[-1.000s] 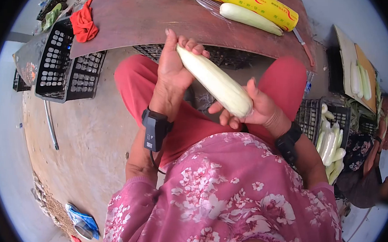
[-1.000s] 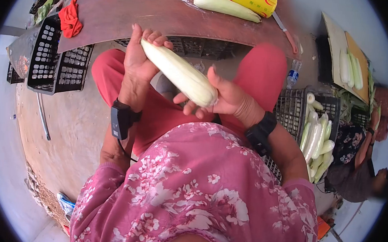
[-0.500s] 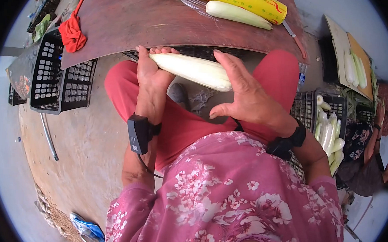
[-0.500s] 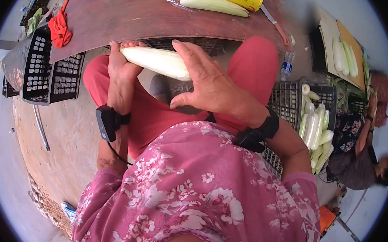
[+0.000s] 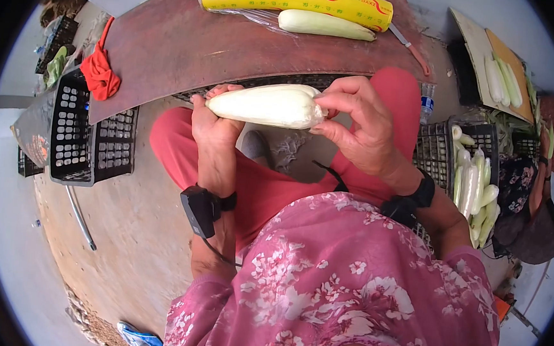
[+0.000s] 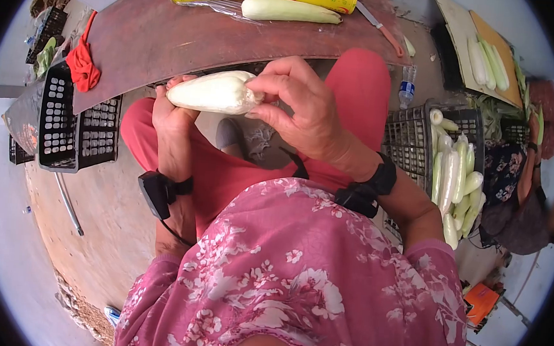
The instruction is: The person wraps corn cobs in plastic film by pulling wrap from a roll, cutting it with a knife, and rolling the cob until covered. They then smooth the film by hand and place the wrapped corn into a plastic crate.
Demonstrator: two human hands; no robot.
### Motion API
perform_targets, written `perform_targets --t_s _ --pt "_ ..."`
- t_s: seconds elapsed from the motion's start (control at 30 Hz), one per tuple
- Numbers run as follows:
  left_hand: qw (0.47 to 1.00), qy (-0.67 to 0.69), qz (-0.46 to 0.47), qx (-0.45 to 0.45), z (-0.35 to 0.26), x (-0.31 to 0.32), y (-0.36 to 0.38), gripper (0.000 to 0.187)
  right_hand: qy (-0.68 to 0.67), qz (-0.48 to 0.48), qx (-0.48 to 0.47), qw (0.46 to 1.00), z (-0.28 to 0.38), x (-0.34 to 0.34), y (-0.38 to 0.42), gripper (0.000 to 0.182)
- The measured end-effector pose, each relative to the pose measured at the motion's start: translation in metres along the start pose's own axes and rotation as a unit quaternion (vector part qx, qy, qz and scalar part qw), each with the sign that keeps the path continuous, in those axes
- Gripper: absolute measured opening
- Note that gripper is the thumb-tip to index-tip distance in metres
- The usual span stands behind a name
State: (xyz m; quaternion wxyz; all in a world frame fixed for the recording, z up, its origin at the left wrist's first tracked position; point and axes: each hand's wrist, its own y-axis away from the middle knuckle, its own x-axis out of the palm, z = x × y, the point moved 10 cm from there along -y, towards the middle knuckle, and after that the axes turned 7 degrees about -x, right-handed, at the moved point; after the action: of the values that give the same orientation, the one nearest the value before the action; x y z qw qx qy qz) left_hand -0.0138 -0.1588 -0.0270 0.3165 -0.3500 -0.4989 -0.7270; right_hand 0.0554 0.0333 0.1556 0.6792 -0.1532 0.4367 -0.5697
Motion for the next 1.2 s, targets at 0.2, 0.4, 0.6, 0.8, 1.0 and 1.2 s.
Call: perform_targets --t_s 0.2,0.4,0.6,0.8,1.0,1.2 --pt "1.0 0.002 0.016 -0.022 0.014 0.008 0.003 0.065 0.012 -0.052 -0.054 0.997 0.022 -0.014 -0.011 0.034" --pt "0.999 -0.038 0.014 0.004 0.016 0.033 0.012 0.064 0.005 -0.091 -0.014 0.996 0.012 -0.024 -0.01 0.03" --pt "0.999 -0.018 0.042 0.001 0.008 0.043 0.005 0.064 0.016 -0.101 -0.015 0.995 -0.005 -0.033 -0.002 0.037" --pt "0.998 -0.032 0.048 -0.001 0.011 0.041 0.005 0.063 -0.02 -0.07 -0.022 0.997 0.011 -0.028 -0.018 0.053" --pt "0.999 -0.037 0.035 0.009 0.012 0.038 0.006 0.063 -0.07 -0.098 0.004 0.993 0.005 -0.025 -0.016 0.036" --pt "0.998 -0.009 0.063 -0.02 0.017 0.04 0.006 0.063 -0.084 -0.092 0.008 0.992 0.007 -0.027 -0.018 0.018"
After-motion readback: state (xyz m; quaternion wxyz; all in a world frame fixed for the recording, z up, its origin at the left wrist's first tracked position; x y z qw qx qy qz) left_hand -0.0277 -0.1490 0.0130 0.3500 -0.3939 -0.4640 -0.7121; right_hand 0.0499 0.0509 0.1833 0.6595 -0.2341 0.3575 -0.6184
